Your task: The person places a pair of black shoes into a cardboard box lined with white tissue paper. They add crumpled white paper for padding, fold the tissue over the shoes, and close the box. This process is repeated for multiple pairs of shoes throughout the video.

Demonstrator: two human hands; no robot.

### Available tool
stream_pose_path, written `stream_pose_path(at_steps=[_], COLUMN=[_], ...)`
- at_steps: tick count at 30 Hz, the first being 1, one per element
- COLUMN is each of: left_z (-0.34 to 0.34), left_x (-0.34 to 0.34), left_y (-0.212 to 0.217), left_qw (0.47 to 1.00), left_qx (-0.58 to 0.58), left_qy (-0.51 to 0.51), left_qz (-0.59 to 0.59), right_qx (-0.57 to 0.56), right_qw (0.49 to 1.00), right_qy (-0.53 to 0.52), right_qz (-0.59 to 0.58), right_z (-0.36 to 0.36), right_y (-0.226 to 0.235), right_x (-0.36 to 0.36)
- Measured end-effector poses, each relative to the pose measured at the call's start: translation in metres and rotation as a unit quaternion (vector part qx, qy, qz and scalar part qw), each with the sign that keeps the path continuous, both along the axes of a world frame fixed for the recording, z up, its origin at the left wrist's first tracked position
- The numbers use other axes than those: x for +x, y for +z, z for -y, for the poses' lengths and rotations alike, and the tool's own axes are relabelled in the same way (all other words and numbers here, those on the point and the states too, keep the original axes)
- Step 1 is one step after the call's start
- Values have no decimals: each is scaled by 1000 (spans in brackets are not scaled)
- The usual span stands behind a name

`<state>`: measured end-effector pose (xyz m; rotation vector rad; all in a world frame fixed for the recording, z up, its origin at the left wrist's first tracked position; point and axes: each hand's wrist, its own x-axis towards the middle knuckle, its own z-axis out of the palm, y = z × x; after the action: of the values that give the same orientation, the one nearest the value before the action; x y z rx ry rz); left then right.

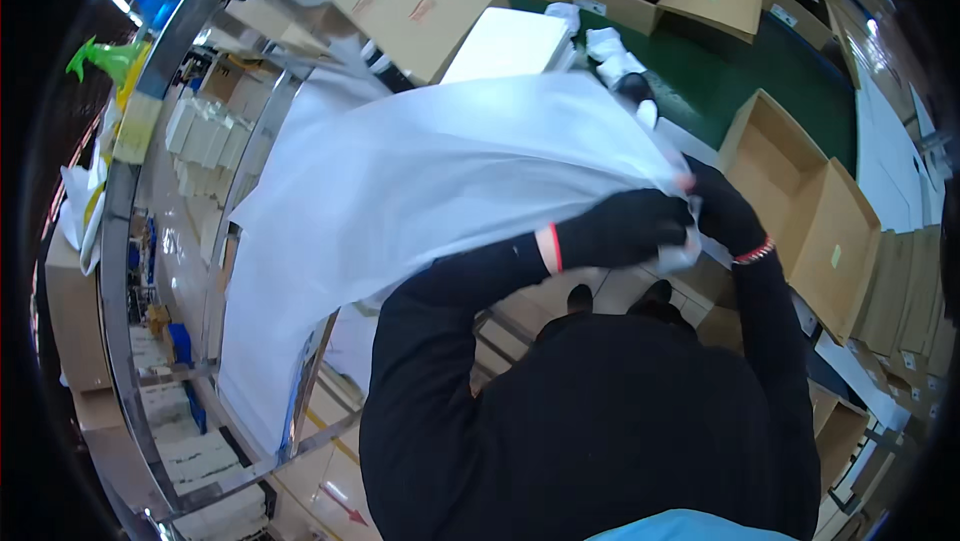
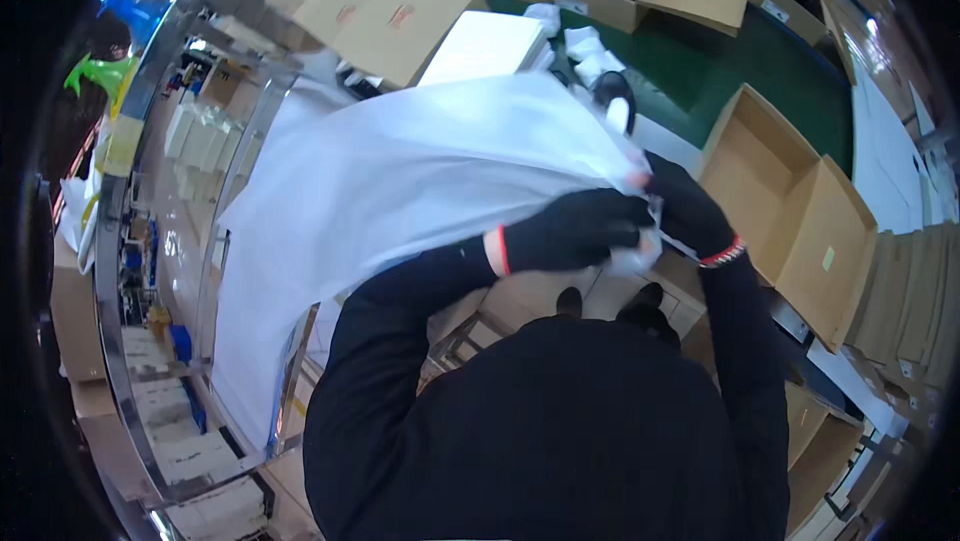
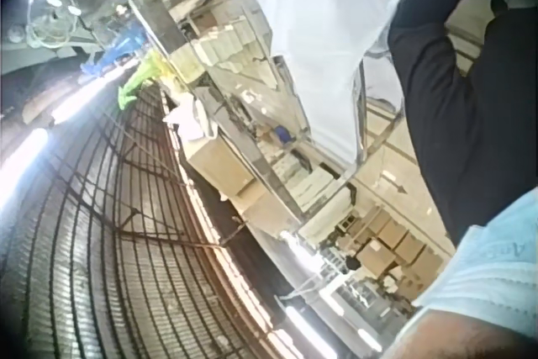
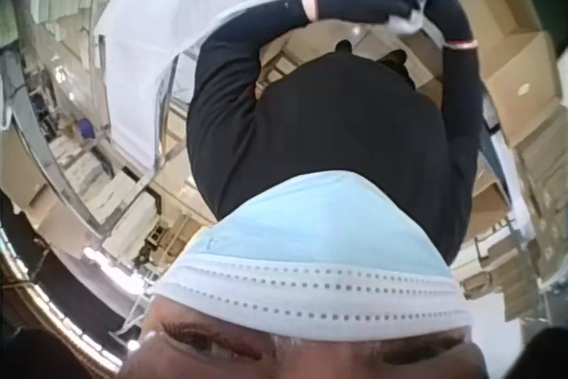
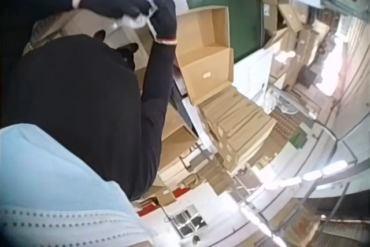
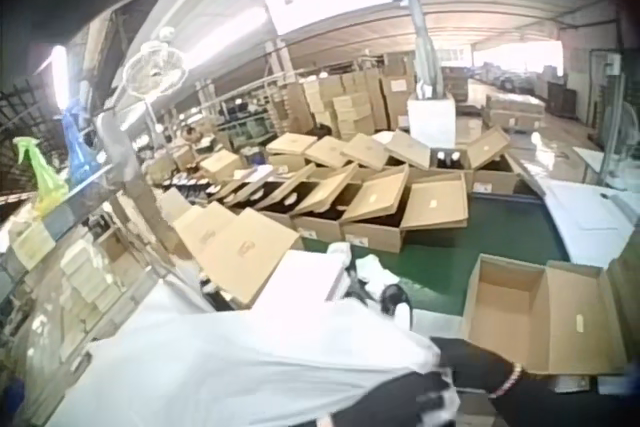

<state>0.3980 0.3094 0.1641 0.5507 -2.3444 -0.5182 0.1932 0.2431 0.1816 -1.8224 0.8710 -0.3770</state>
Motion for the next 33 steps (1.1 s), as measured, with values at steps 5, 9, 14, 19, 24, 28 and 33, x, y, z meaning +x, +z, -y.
stream_pose_path(at_steps=[5, 9, 14, 19, 24, 28, 33], left_z=[14, 58, 124, 166, 224, 281, 369], left_x=[-14, 1, -51, -87, -98, -115, -125], left_y=[35, 25, -5, -73, -115, -104, -127], left_qw=[993, 953, 932, 900, 857, 875, 911], left_qx=[9, 13, 6, -16, -44, -8, 29], left_qy=[109, 302, 332, 308, 414, 310, 239], left_qz=[-33, 23, 145, 307, 305, 371, 335], right_qx=[-139, -60, -86, -144, -194, -170, -255], right_qw=[945, 942, 890, 819, 765, 766, 677], right_qy=[-285, -326, -404, -421, -456, -500, -531], right_qz=[78, 55, -193, -363, -412, -367, -442], right_z=[50, 61, 39, 41, 41, 36, 17], right_y=[-10, 1, -40, -85, -108, -100, -78], right_x=[-133, -318, -515, -627, -678, -672, -644])
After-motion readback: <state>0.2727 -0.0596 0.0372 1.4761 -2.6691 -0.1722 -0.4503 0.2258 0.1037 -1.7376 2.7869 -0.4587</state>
